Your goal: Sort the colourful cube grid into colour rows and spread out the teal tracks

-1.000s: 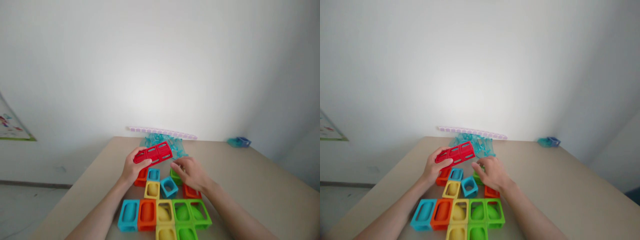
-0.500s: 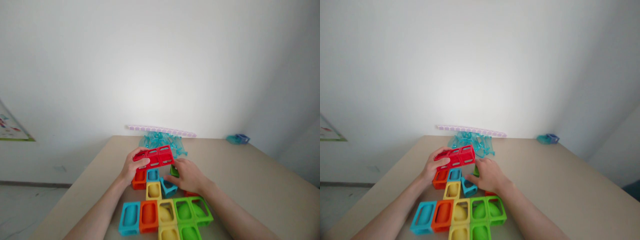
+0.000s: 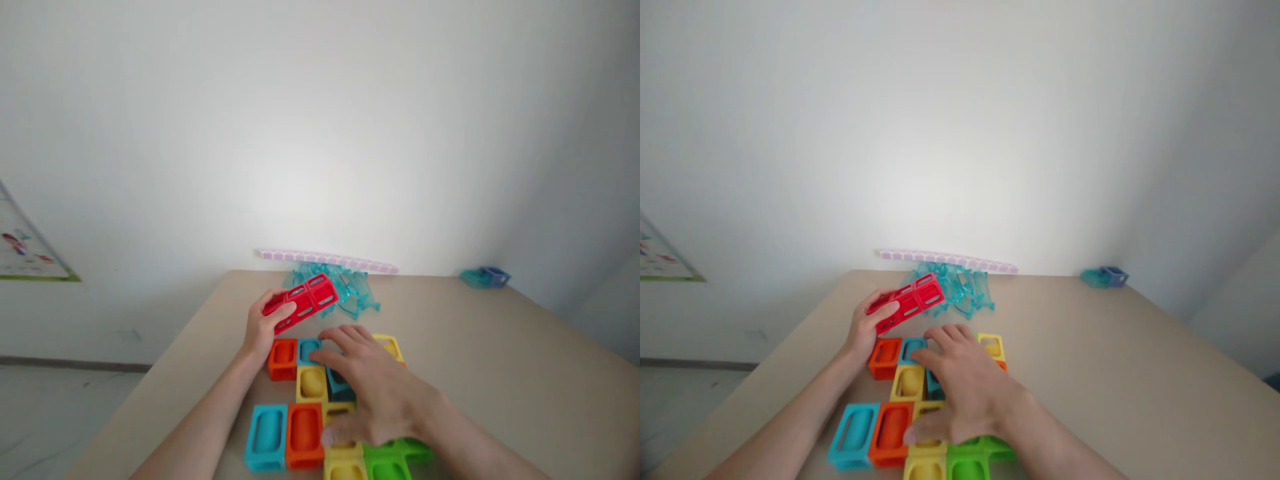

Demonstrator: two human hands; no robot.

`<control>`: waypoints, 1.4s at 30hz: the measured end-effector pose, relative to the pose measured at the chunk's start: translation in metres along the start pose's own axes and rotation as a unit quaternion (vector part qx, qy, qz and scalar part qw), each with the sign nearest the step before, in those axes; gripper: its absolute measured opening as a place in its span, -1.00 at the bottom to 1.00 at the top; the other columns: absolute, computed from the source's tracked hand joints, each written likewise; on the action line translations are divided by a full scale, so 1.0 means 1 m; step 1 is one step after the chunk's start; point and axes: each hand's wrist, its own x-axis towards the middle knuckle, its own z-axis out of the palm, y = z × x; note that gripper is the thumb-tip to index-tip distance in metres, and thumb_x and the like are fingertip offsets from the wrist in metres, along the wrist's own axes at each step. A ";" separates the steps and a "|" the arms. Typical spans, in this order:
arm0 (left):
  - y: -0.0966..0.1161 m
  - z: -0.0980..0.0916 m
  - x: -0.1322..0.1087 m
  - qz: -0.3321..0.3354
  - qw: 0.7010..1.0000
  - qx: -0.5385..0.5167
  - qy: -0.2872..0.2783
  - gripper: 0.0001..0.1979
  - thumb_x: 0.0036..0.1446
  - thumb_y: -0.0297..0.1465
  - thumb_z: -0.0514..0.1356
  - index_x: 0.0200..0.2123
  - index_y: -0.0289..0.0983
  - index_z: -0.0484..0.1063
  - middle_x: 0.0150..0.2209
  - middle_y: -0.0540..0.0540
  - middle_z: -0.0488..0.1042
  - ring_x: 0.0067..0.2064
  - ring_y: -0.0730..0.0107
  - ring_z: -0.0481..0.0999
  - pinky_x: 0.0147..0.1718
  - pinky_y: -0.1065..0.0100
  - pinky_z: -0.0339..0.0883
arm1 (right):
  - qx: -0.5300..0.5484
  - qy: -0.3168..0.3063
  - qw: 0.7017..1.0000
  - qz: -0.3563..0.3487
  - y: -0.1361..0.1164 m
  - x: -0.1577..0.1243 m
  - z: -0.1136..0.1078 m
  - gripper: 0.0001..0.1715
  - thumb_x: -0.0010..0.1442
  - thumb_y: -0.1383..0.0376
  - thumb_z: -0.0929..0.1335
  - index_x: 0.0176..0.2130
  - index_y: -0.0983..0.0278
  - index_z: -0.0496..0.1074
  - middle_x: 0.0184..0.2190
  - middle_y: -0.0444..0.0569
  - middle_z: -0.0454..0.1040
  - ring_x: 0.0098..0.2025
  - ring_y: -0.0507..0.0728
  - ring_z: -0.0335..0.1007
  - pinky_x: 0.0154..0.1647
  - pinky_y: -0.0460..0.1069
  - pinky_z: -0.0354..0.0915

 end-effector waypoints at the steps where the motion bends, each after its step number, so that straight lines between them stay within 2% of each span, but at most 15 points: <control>1: -0.001 0.000 0.001 -0.007 1.000 0.000 0.006 -0.60 -0.16 -0.21 0.36 -0.24 -0.30 0.50 -0.37 -0.04 0.57 -0.36 0.32 0.52 -0.34 0.38 0.34 | 0.010 -0.014 1.000 -0.010 -0.001 0.000 0.001 -0.05 -0.17 -0.17 0.44 0.14 0.16 0.32 0.10 0.13 0.28 0.09 0.38 0.19 0.16 0.27 -0.02; 3: -0.001 0.000 0.002 -0.021 1.000 0.000 0.011 -0.60 -0.16 -0.20 0.37 -0.24 -0.30 0.50 -0.39 -0.03 0.57 -0.38 0.33 0.52 -0.37 0.39 0.34 | 0.023 -0.036 0.999 -0.016 0.000 -0.001 0.002 0.03 -0.19 -0.14 0.46 0.20 0.13 0.25 0.18 0.13 0.20 0.16 0.41 0.13 0.21 0.29 -0.11; 5: -0.001 0.000 0.001 -0.030 1.000 0.001 0.005 -0.60 -0.16 -0.21 0.37 -0.24 -0.29 0.50 -0.38 -0.02 0.57 -0.38 0.34 0.52 -0.37 0.40 0.34 | 0.027 -0.044 0.999 -0.005 0.001 -0.002 0.002 0.01 -0.14 -0.14 0.45 0.22 0.13 0.23 0.21 0.14 0.16 0.20 0.41 0.09 0.23 0.29 -0.13; 8: -0.001 0.001 0.000 -0.034 0.999 0.002 -0.015 -0.61 -0.14 -0.23 0.37 -0.23 -0.29 0.50 -0.35 -0.03 0.58 -0.35 0.33 0.53 -0.33 0.39 0.36 | 0.026 -0.039 0.999 0.010 0.002 -0.002 -0.001 -0.08 -0.07 -0.12 0.43 0.20 0.16 0.27 0.20 0.16 0.19 0.18 0.40 0.13 0.23 0.27 -0.11; 12: 0.000 0.001 -0.001 -0.039 0.999 -0.008 -0.020 -0.62 -0.15 -0.25 0.38 -0.24 -0.30 0.50 -0.36 -0.04 0.57 -0.35 0.34 0.53 -0.33 0.39 0.38 | 0.023 -0.049 0.999 -0.006 0.005 -0.002 -0.005 -0.11 -0.08 -0.03 0.46 0.19 0.13 0.26 0.17 0.12 0.23 0.17 0.36 0.16 0.24 0.25 -0.13; 21: 0.001 0.002 0.000 -0.034 0.999 -0.016 -0.015 -0.61 -0.14 -0.25 0.37 -0.23 -0.32 0.48 -0.35 -0.06 0.57 -0.35 0.33 0.52 -0.33 0.39 0.37 | 0.044 -0.036 0.998 -0.008 0.010 0.000 -0.003 -0.24 -0.02 0.13 0.44 0.16 0.22 0.28 0.02 0.08 0.38 0.03 0.26 0.29 0.11 0.13 0.09; 26: -0.001 0.001 0.002 -0.023 1.000 -0.014 -0.004 -0.62 -0.10 -0.25 0.35 -0.21 -0.32 0.47 -0.37 -0.05 0.56 -0.37 0.35 0.51 -0.37 0.40 0.35 | 0.055 -0.031 0.998 -0.015 0.010 0.002 -0.002 -0.23 -0.01 0.17 0.43 0.17 0.25 0.26 0.00 0.10 0.40 0.02 0.27 0.30 0.10 0.14 0.13; 32: 0.000 -0.001 0.000 -0.017 0.999 -0.021 -0.032 -0.63 -0.11 -0.28 0.36 -0.20 -0.31 0.48 -0.34 -0.05 0.57 -0.34 0.35 0.51 -0.32 0.40 0.35 | 0.052 -0.022 0.998 -0.020 0.012 0.003 0.001 -0.21 0.00 0.17 0.43 0.18 0.31 0.25 0.02 0.13 0.40 0.05 0.29 0.29 0.13 0.17 0.12; 37: -0.002 -0.002 0.001 -0.026 0.998 -0.049 -0.022 -0.63 -0.14 -0.28 0.37 -0.22 -0.31 0.48 -0.34 -0.06 0.57 -0.35 0.36 0.52 -0.33 0.41 0.35 | 0.033 -0.012 0.999 0.010 0.018 0.003 0.005 -0.26 0.04 0.19 0.39 0.19 0.30 0.24 0.00 0.13 0.44 0.02 0.30 0.34 0.09 0.19 0.14; 39: -0.003 -0.002 0.000 -0.045 0.996 -0.062 -0.035 -0.62 -0.15 -0.28 0.37 -0.23 -0.30 0.48 -0.34 -0.06 0.57 -0.37 0.36 0.53 -0.37 0.41 0.35 | 0.024 0.001 0.999 0.029 0.022 0.002 0.006 -0.29 0.06 0.19 0.38 0.18 0.30 0.26 0.00 0.14 0.44 0.01 0.30 0.35 0.07 0.19 0.15; 42: 0.000 -0.002 -0.002 -0.087 0.991 -0.061 -0.085 -0.61 -0.16 -0.28 0.37 -0.21 -0.29 0.46 -0.34 -0.07 0.56 -0.43 0.39 0.51 -0.46 0.43 0.34 | 0.015 0.020 0.999 0.041 0.026 0.002 0.008 -0.32 0.06 0.20 0.37 0.16 0.30 0.27 0.00 0.13 0.45 0.01 0.30 0.36 0.08 0.19 0.14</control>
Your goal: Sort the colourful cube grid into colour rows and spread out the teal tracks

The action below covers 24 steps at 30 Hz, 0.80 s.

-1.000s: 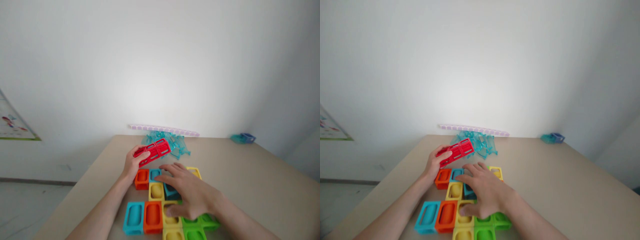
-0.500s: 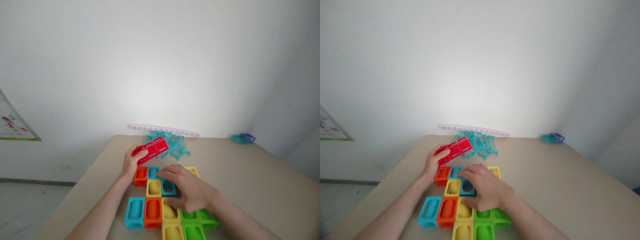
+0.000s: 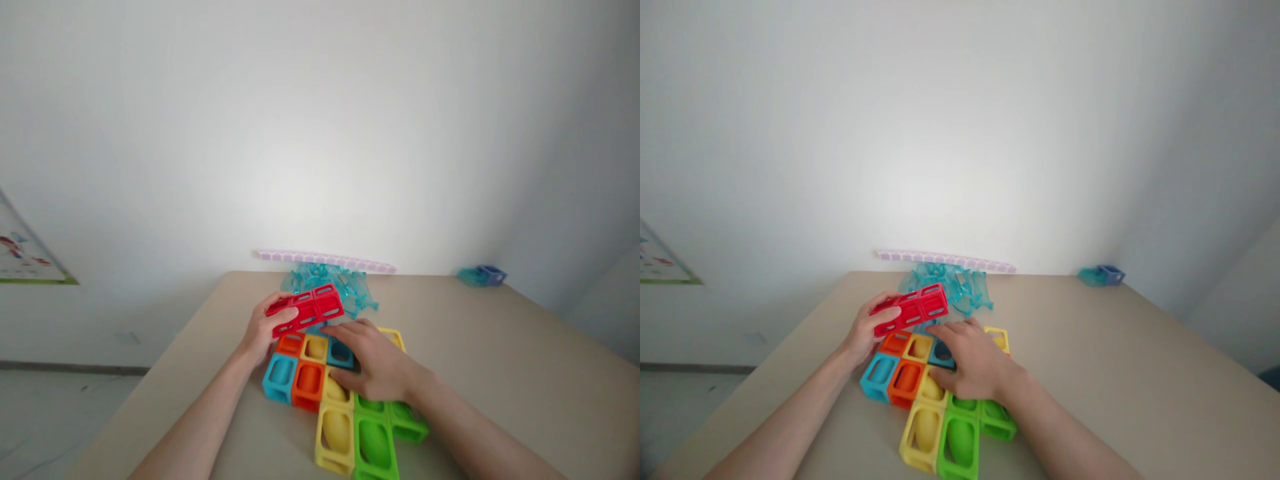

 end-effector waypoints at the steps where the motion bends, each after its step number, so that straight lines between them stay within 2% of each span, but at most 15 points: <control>1: 0.001 0.000 -0.001 -0.011 1.000 0.004 -0.009 -0.61 -0.15 -0.28 0.37 -0.21 -0.29 0.46 -0.35 -0.06 0.55 -0.47 0.41 0.50 -0.49 0.44 0.33 | -0.001 0.003 1.000 -0.001 0.001 0.000 0.001 -0.33 0.06 0.21 0.37 0.15 0.30 0.27 0.00 0.13 0.45 0.01 0.29 0.36 0.08 0.19 0.14; 4: 0.003 -0.001 -0.003 -0.007 1.000 0.010 0.002 -0.63 -0.11 -0.25 0.35 -0.21 -0.27 0.45 -0.40 -0.02 0.52 -0.57 0.50 0.42 -0.60 0.49 0.24 | -0.003 0.004 1.000 -0.007 0.002 -0.001 0.002 -0.33 0.06 0.21 0.38 0.15 0.29 0.27 -0.02 0.12 0.46 -0.01 0.28 0.37 0.07 0.18 0.15; 7: 0.004 -0.002 -0.003 0.047 0.999 0.010 0.018 -0.63 -0.08 -0.24 0.33 -0.19 -0.28 0.44 -0.42 0.00 0.50 -0.62 0.56 0.34 -0.69 0.53 0.13 | -0.003 0.013 1.000 -0.017 0.002 -0.001 0.003 -0.30 0.05 0.20 0.40 0.16 0.29 0.27 -0.02 0.13 0.46 -0.02 0.28 0.37 0.06 0.17 0.17; 9: 0.005 -0.001 -0.003 0.082 0.996 0.015 0.019 -0.58 -0.10 -0.25 0.34 -0.15 -0.27 0.42 -0.36 -0.03 0.51 -0.57 0.53 0.38 -0.68 0.52 0.17 | -0.001 0.038 0.999 -0.023 0.003 0.000 0.003 -0.37 0.08 0.17 0.39 0.12 0.28 0.31 -0.05 0.11 0.47 -0.03 0.27 0.37 0.06 0.18 0.18; 11: 0.006 0.000 -0.004 0.104 0.994 0.022 0.017 -0.51 -0.13 -0.29 0.37 -0.09 -0.25 0.40 -0.25 -0.07 0.53 -0.44 0.44 0.48 -0.57 0.49 0.30 | 0.007 0.100 0.995 0.003 0.003 0.001 0.002 -0.57 0.15 0.15 0.35 -0.01 0.27 0.38 -0.13 0.08 0.50 -0.07 0.25 0.38 0.02 0.17 0.22; 13: 0.006 0.001 -0.004 0.115 0.993 0.024 0.010 -0.44 -0.16 -0.34 0.39 -0.03 -0.21 0.37 -0.15 -0.08 0.51 -0.33 0.37 0.53 -0.46 0.46 0.38 | 0.031 0.188 0.980 0.061 0.005 0.002 0.002 -0.66 0.20 0.14 0.31 -0.07 0.26 0.36 -0.20 0.04 0.50 -0.14 0.20 0.40 -0.06 0.13 0.28; 15: 0.005 0.002 -0.005 0.114 0.993 0.020 0.000 -0.39 -0.18 -0.38 0.40 0.00 -0.18 0.34 -0.14 -0.07 0.50 -0.34 0.37 0.54 -0.44 0.45 0.40 | 0.066 0.260 0.957 0.114 0.006 0.003 0.002 -0.51 0.21 0.12 0.31 0.07 0.26 0.23 -0.17 0.03 0.48 -0.21 0.15 0.41 -0.16 0.08 0.34; 16: 0.005 0.002 -0.005 0.111 0.994 0.019 -0.007 -0.38 -0.18 -0.39 0.40 0.01 -0.17 0.32 -0.16 -0.06 0.50 -0.37 0.39 0.53 -0.46 0.45 0.39 | 0.077 0.274 0.951 0.122 0.007 0.003 0.002 -0.39 0.20 0.11 0.32 0.16 0.25 0.13 -0.14 0.03 0.47 -0.24 0.14 0.42 -0.20 0.06 0.36; 18: 0.002 0.001 -0.004 0.102 0.995 0.016 -0.017 -0.39 -0.17 -0.40 0.40 0.00 -0.18 0.31 -0.21 -0.06 0.52 -0.42 0.39 0.52 -0.49 0.44 0.39 | 0.080 0.268 0.954 0.111 0.008 0.003 0.003 -0.27 0.20 0.11 0.33 0.24 0.24 0.03 -0.11 0.03 0.47 -0.26 0.12 0.43 -0.21 0.05 0.37; 22: -0.002 -0.002 -0.002 0.096 0.995 -0.006 -0.025 -0.47 -0.20 -0.43 0.41 -0.10 -0.25 0.36 -0.26 -0.10 0.56 -0.31 0.27 0.56 -0.34 0.33 0.45 | 0.077 0.245 0.962 0.096 0.010 0.004 0.006 -0.45 0.22 0.13 0.32 0.14 0.25 0.21 -0.23 -0.01 0.49 -0.27 0.11 0.43 -0.23 0.03 0.38; 24: -0.003 -0.002 -0.002 0.096 0.995 -0.007 -0.031 -0.49 -0.23 -0.44 0.43 -0.15 -0.27 0.38 -0.27 -0.11 0.56 -0.27 0.24 0.57 -0.27 0.29 0.45 | 0.096 0.250 0.958 0.105 0.010 0.005 0.006 -0.46 0.20 0.14 0.34 0.11 0.25 0.22 -0.20 -0.01 0.48 -0.27 0.11 0.43 -0.26 0.01 0.39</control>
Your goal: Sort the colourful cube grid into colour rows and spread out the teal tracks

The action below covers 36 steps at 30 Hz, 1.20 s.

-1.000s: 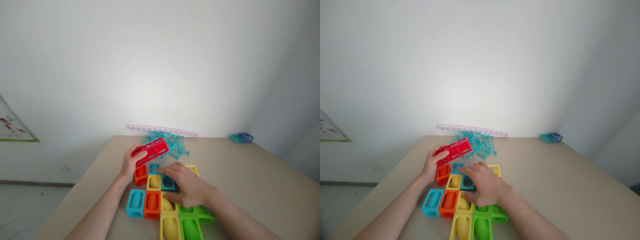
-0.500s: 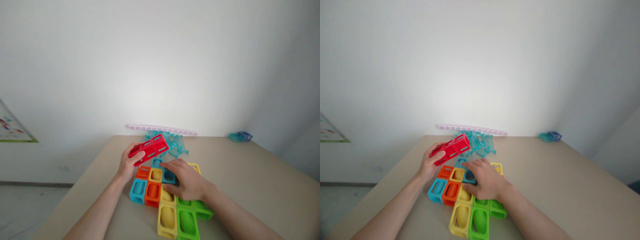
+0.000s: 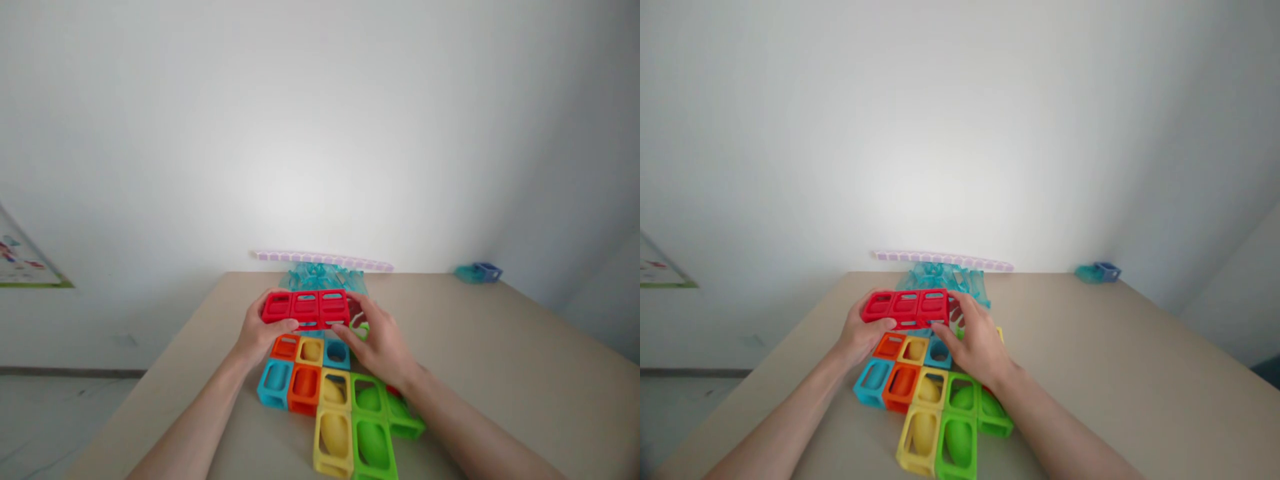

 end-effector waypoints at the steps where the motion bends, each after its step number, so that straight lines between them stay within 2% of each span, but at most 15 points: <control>1: 0.000 0.000 0.000 0.000 1.000 0.004 -0.002 -0.49 -0.24 -0.44 0.43 -0.15 -0.27 0.38 -0.27 -0.11 0.57 -0.26 0.23 0.57 -0.26 0.29 0.45 | 0.006 0.003 1.000 0.002 0.000 0.000 0.000 -0.45 0.18 0.14 0.36 0.11 0.25 0.21 -0.17 0.00 0.48 -0.24 0.11 0.42 -0.25 0.01 0.39; 5: 0.006 0.003 -0.002 -0.002 0.999 0.043 -0.017 -0.51 -0.25 -0.44 0.43 -0.18 -0.28 0.39 -0.32 -0.05 0.55 -0.31 0.29 0.55 -0.30 0.34 0.43 | -0.006 0.012 0.999 -0.031 -0.002 0.000 -0.002 -0.35 0.14 0.14 0.40 0.14 0.22 0.18 0.00 0.06 0.39 -0.06 0.17 0.37 -0.08 0.07 0.36; 7: 0.011 0.006 -0.004 -0.006 0.996 0.074 -0.043 -0.52 -0.27 -0.44 0.44 -0.20 -0.28 0.40 -0.34 -0.03 0.54 -0.33 0.32 0.53 -0.31 0.37 0.41 | -0.015 -0.002 0.998 -0.060 -0.003 -0.001 -0.002 -0.36 0.12 0.12 0.41 0.13 0.21 0.21 0.01 0.07 0.39 -0.01 0.20 0.36 -0.01 0.10 0.33; 12: 0.019 0.011 -0.008 0.003 0.989 0.130 -0.074 -0.52 -0.30 -0.43 0.44 -0.23 -0.26 0.40 -0.35 0.00 0.50 -0.33 0.34 0.49 -0.32 0.40 0.38 | 0.005 -0.027 0.996 -0.080 -0.001 0.000 -0.003 -0.47 0.10 0.09 0.43 0.02 0.22 0.33 -0.10 0.05 0.47 -0.08 0.20 0.41 -0.05 0.08 0.35; 21: 0.023 0.011 -0.008 0.043 0.980 0.167 -0.098 -0.54 -0.24 -0.37 0.44 -0.22 -0.25 0.39 -0.32 -0.02 0.47 -0.30 0.33 0.47 -0.29 0.38 0.36 | -0.016 -0.042 0.994 -0.099 -0.008 -0.002 -0.006 -0.52 0.14 0.16 0.39 0.02 0.25 0.30 -0.09 0.08 0.41 -0.06 0.22 0.36 -0.02 0.11 0.30; 24: 0.023 0.014 -0.009 0.041 0.977 0.179 -0.114 -0.53 -0.24 -0.37 0.44 -0.20 -0.25 0.39 -0.25 -0.06 0.49 -0.22 0.27 0.49 -0.21 0.34 0.37 | -0.039 -0.058 0.991 -0.115 -0.011 -0.001 -0.009 -0.51 0.14 0.18 0.37 0.04 0.27 0.29 -0.06 0.11 0.37 -0.05 0.24 0.32 -0.01 0.12 0.27; 26: 0.021 0.014 -0.009 0.027 0.979 0.158 -0.129 -0.46 -0.23 -0.37 0.44 -0.12 -0.23 0.38 -0.13 -0.12 0.48 -0.15 0.21 0.49 -0.18 0.32 0.38 | -0.055 -0.057 0.989 -0.123 -0.008 0.002 -0.014 -0.53 0.13 0.21 0.37 0.02 0.28 0.29 -0.06 0.11 0.37 -0.05 0.25 0.31 -0.03 0.13 0.26; 29: 0.017 0.013 -0.008 0.011 0.986 0.095 -0.134 -0.36 -0.12 -0.33 0.38 0.07 -0.19 0.27 0.05 -0.21 0.38 -0.12 0.21 0.47 -0.31 0.35 0.40 | -0.081 -0.023 0.989 -0.118 0.007 0.012 -0.029 -0.56 0.12 0.23 0.36 0.00 0.28 0.29 -0.09 0.11 0.39 -0.08 0.25 0.32 -0.06 0.11 0.26; 31: 0.014 0.010 -0.006 0.017 0.991 0.073 -0.111 -0.41 -0.03 -0.30 0.32 0.09 -0.19 0.26 0.06 -0.23 0.35 -0.14 0.23 0.46 -0.35 0.35 0.40 | -0.098 0.007 0.991 -0.094 0.029 0.016 -0.047 -0.57 0.14 0.22 0.34 -0.01 0.29 0.30 -0.12 0.11 0.41 -0.11 0.25 0.35 -0.09 0.10 0.27; 34: 0.010 0.006 -0.003 0.032 0.995 0.080 -0.058 -0.59 0.01 -0.30 0.27 -0.04 -0.26 0.40 -0.07 -0.21 0.44 -0.15 0.25 0.44 -0.29 0.33 0.38 | -0.155 0.003 0.987 -0.050 0.077 0.009 -0.081 -0.58 0.15 0.23 0.29 0.00 0.31 0.31 -0.13 0.13 0.43 -0.13 0.24 0.38 -0.09 0.10 0.28; 36: 0.008 0.005 -0.001 0.030 0.995 0.089 -0.031 -0.68 0.01 -0.29 0.26 -0.15 -0.29 0.46 -0.19 -0.18 0.48 -0.19 0.26 0.43 -0.34 0.35 0.37 | -0.217 -0.034 0.975 -0.018 0.114 -0.004 -0.106 -0.59 0.13 0.22 0.28 -0.04 0.32 0.36 -0.13 0.16 0.45 -0.10 0.28 0.38 -0.06 0.12 0.27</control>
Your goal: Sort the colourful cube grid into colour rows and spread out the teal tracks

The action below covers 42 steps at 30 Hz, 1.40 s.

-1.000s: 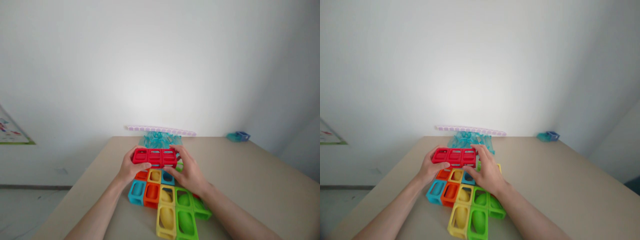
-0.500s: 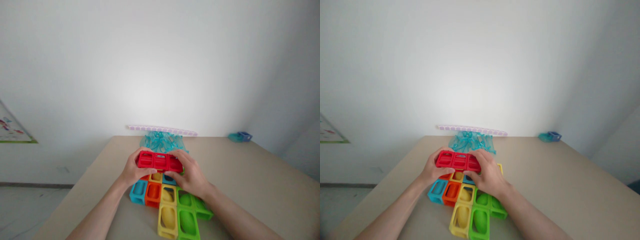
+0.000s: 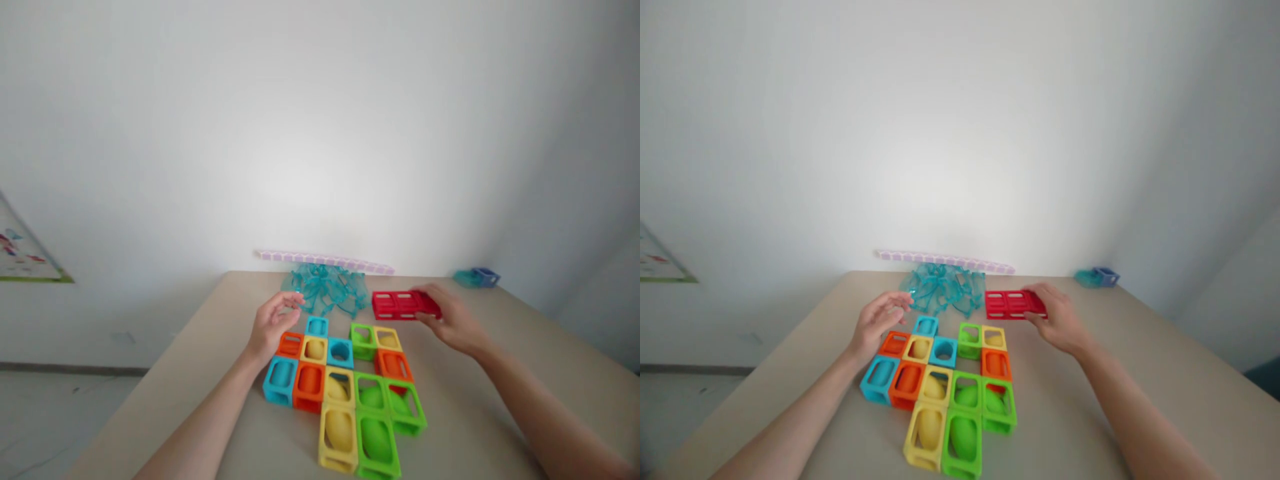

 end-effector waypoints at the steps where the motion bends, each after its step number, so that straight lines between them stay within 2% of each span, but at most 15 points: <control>1: -0.001 0.000 0.001 -0.006 1.000 0.001 0.007 -0.70 0.00 -0.28 0.26 -0.20 -0.30 0.48 -0.25 -0.16 0.49 -0.23 0.27 0.42 -0.38 0.37 0.36 | -0.029 -0.028 0.999 0.013 0.020 -0.008 -0.003 -0.57 0.11 0.20 0.27 -0.05 0.33 0.39 -0.12 0.18 0.46 -0.07 0.30 0.38 -0.04 0.13 0.26; 3: -0.004 0.000 0.002 -0.019 1.000 0.001 0.011 -0.72 -0.02 -0.27 0.26 -0.25 -0.31 0.50 -0.32 -0.13 0.48 -0.29 0.29 0.41 -0.44 0.40 0.32 | -0.082 -0.071 0.992 0.057 0.050 -0.024 -0.007 -0.50 0.08 0.16 0.26 -0.04 0.31 0.44 -0.07 0.20 0.47 0.00 0.36 0.35 0.04 0.21 0.21; 5: -0.008 -0.001 0.003 -0.030 1.000 0.003 0.006 -0.73 -0.03 -0.26 0.26 -0.29 -0.31 0.52 -0.37 -0.11 0.47 -0.33 0.32 0.40 -0.47 0.42 0.30 | -0.127 -0.100 0.980 0.114 0.062 -0.032 -0.009 -0.40 0.02 0.21 0.25 0.06 0.27 0.41 0.04 0.21 0.41 0.09 0.43 0.27 0.07 0.34 0.14; 7: -0.012 -0.003 0.004 -0.040 0.999 0.005 -0.005 -0.74 -0.03 -0.25 0.25 -0.30 -0.30 0.52 -0.39 -0.09 0.46 -0.36 0.34 0.39 -0.49 0.42 0.29 | -0.146 -0.115 0.973 0.135 0.056 -0.033 -0.006 -0.28 0.00 0.27 0.23 0.18 0.19 0.31 0.17 0.17 0.29 0.19 0.45 0.16 0.09 0.44 0.05; 9: -0.015 -0.005 0.005 -0.053 0.998 0.004 -0.024 -0.75 -0.01 -0.25 0.24 -0.30 -0.30 0.52 -0.40 -0.07 0.46 -0.39 0.38 0.38 -0.50 0.43 0.27 | -0.149 -0.125 0.974 0.117 0.039 -0.029 0.001 -0.29 0.08 0.28 0.20 0.23 0.09 0.23 0.24 0.09 0.21 0.24 0.42 0.09 0.12 0.48 -0.03; 12: -0.019 -0.007 0.006 -0.070 0.995 0.007 -0.069 -0.76 0.00 -0.27 0.25 -0.29 -0.31 0.51 -0.38 -0.07 0.47 -0.40 0.41 0.39 -0.46 0.44 0.25 | -0.172 -0.130 0.971 0.098 0.010 -0.021 0.015 -0.43 0.25 0.14 0.12 0.22 0.03 0.23 0.21 0.07 0.26 0.23 0.41 0.11 0.12 0.52 -0.08; 15: -0.020 -0.007 0.005 -0.091 0.990 0.016 -0.103 -0.74 0.00 -0.28 0.26 -0.27 -0.32 0.51 -0.39 -0.07 0.48 -0.41 0.41 0.41 -0.41 0.42 0.26 | -0.209 -0.121 0.965 0.107 -0.003 -0.017 0.024 -0.45 0.27 0.11 0.13 0.21 0.07 0.24 0.16 0.11 0.31 0.20 0.41 0.14 0.10 0.51 -0.05; 21: -0.016 -0.006 0.005 -0.138 0.984 0.019 -0.113 -0.68 -0.12 -0.28 0.32 -0.25 -0.29 0.53 -0.40 -0.06 0.48 -0.44 0.38 0.43 -0.47 0.43 0.25 | -0.222 -0.119 0.961 0.115 -0.002 -0.018 0.023 -0.43 0.22 0.21 0.16 0.21 0.09 0.25 0.14 0.12 0.32 0.16 0.39 0.16 0.08 0.45 0.03; 26: -0.018 -0.009 0.005 -0.138 0.980 0.033 -0.141 -0.64 -0.09 -0.32 0.30 -0.15 -0.25 0.51 -0.30 -0.05 0.43 -0.47 0.47 0.38 -0.50 0.48 0.22 | -0.227 -0.115 0.960 0.116 0.001 -0.017 0.026 -0.42 0.22 0.24 0.15 0.21 0.10 0.26 0.13 0.13 0.33 0.15 0.40 0.16 0.08 0.46 0.01; 30: -0.017 -0.010 0.006 -0.128 0.975 0.065 -0.169 -0.62 -0.07 -0.36 0.28 -0.10 -0.23 0.49 -0.33 -0.02 0.39 -0.51 0.54 0.29 -0.54 0.51 0.12 | -0.232 -0.115 0.958 0.120 0.002 -0.018 0.029 -0.43 0.24 0.22 0.14 0.22 0.11 0.23 0.14 0.14 0.32 0.16 0.40 0.15 0.09 0.47 -0.02; 33: -0.015 -0.008 0.006 -0.129 0.971 0.088 -0.183 -0.61 -0.06 -0.36 0.28 -0.09 -0.23 0.49 -0.38 -0.01 0.38 -0.53 0.55 0.24 -0.56 0.50 0.06 | -0.227 -0.071 0.964 0.117 -0.005 -0.016 0.024 -0.45 0.26 0.17 0.13 0.20 0.15 0.27 0.16 0.18 0.29 0.19 0.43 0.11 0.08 0.49 -0.05; 35: -0.014 -0.007 0.006 -0.136 0.968 0.100 -0.186 -0.63 -0.05 -0.36 0.28 -0.10 -0.24 0.48 -0.40 0.01 0.37 -0.53 0.54 0.25 -0.56 0.50 0.06 | -0.191 -0.025 0.977 0.096 -0.017 -0.012 0.016 -0.50 0.26 0.11 0.15 0.05 0.23 0.41 0.04 0.20 0.39 0.09 0.39 0.22 0.05 0.36 0.08; 37: -0.014 -0.007 0.006 -0.147 0.966 0.108 -0.183 -0.65 -0.05 -0.35 0.28 -0.13 -0.25 0.47 -0.43 0.02 0.37 -0.53 0.53 0.27 -0.56 0.50 0.07 | -0.117 -0.020 0.990 0.073 -0.032 -0.010 0.008 -0.51 0.26 0.05 0.17 -0.27 0.31 0.51 -0.29 0.11 0.49 -0.20 0.23 0.37 -0.15 0.11 0.23; 39: -0.014 -0.007 0.006 -0.158 0.965 0.115 -0.175 -0.67 -0.04 -0.33 0.29 -0.15 -0.27 0.45 -0.50 0.05 0.35 -0.55 0.52 0.27 -0.58 0.50 0.07 | -0.036 -0.083 0.994 0.067 -0.047 -0.010 0.003 -0.38 0.29 -0.01 0.13 -0.55 0.31 0.41 -0.60 -0.05 0.35 -0.50 0.08 0.25 -0.44 -0.02 0.14; 42: -0.014 -0.006 0.005 -0.164 0.964 0.132 -0.164 -0.68 -0.03 -0.30 0.28 -0.18 -0.28 0.42 -0.59 0.10 0.29 -0.58 0.52 0.25 -0.59 0.50 0.05 | 0.046 -0.213 0.973 0.073 -0.064 -0.014 0.009 -0.30 0.25 -0.12 0.13 -0.66 0.29 0.25 -0.72 -0.17 0.14 -0.63 -0.02 0.03 -0.60 -0.06 -0.10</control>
